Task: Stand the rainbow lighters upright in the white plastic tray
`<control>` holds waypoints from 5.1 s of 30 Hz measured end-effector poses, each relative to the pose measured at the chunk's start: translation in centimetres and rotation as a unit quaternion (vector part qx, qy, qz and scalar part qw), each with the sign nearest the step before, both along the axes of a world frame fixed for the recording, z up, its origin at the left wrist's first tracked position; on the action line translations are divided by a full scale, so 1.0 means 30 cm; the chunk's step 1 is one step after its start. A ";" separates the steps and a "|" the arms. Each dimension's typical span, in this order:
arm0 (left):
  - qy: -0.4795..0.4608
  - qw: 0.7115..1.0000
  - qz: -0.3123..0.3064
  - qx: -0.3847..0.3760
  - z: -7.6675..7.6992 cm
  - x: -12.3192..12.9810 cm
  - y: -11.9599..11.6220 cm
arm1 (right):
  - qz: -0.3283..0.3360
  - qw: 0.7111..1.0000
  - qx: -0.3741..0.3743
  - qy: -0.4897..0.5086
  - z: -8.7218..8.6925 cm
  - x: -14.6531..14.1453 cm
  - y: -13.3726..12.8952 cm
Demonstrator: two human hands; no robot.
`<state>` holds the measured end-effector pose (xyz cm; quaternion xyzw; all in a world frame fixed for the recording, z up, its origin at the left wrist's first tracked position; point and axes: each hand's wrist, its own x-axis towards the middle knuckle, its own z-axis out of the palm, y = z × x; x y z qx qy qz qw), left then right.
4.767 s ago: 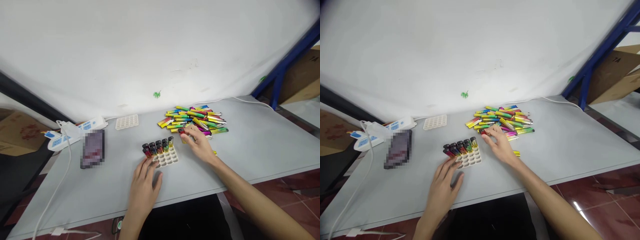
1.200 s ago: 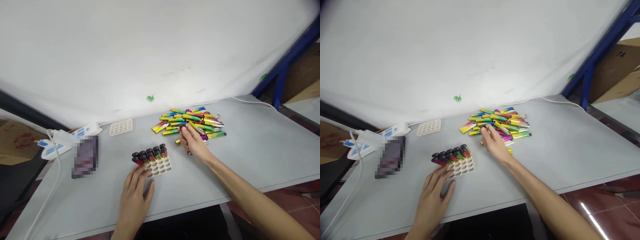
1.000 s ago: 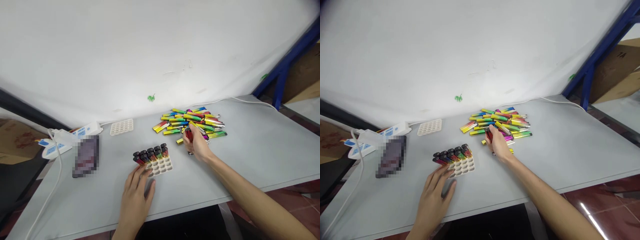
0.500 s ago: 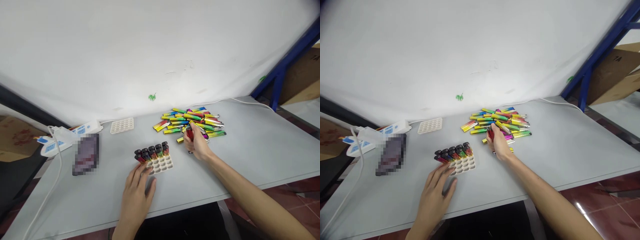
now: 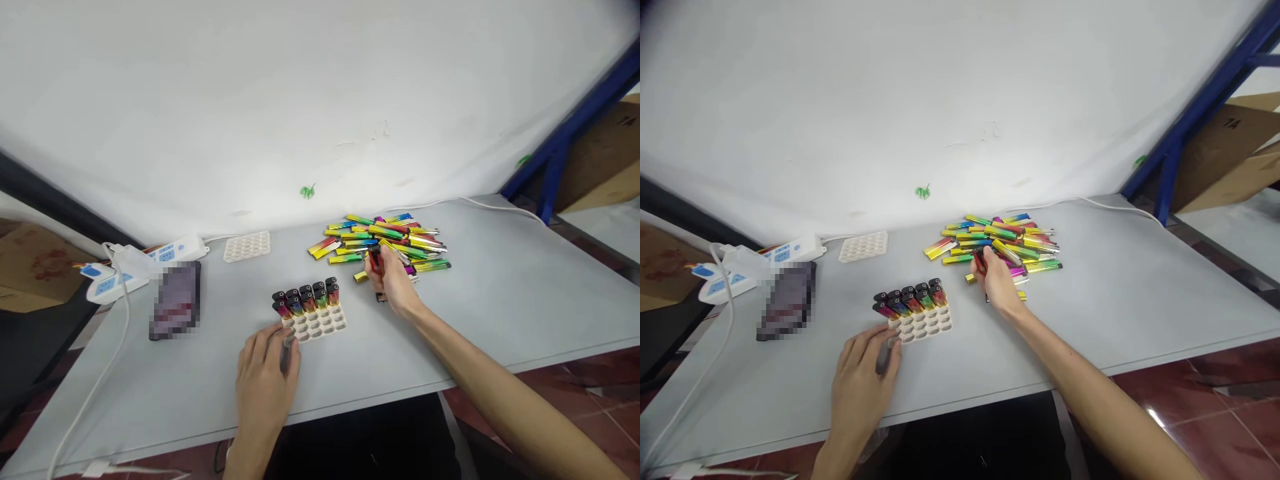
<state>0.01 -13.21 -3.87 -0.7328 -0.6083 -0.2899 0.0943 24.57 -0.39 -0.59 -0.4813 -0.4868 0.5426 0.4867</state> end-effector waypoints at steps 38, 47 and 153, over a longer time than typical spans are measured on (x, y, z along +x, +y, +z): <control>-0.045 0.997 -0.035 -0.053 -0.007 -0.008 -0.017 | 0.088 0.710 0.384 -0.584 0.105 -0.341 -0.243; -0.036 0.997 -0.031 -0.056 -0.011 -0.012 -0.016 | 0.135 0.728 0.376 -0.557 0.102 -0.327 -0.222; -0.058 0.995 -0.003 -0.081 -0.007 -0.011 -0.010 | 0.017 0.997 -0.068 0.041 -0.045 -0.060 -0.059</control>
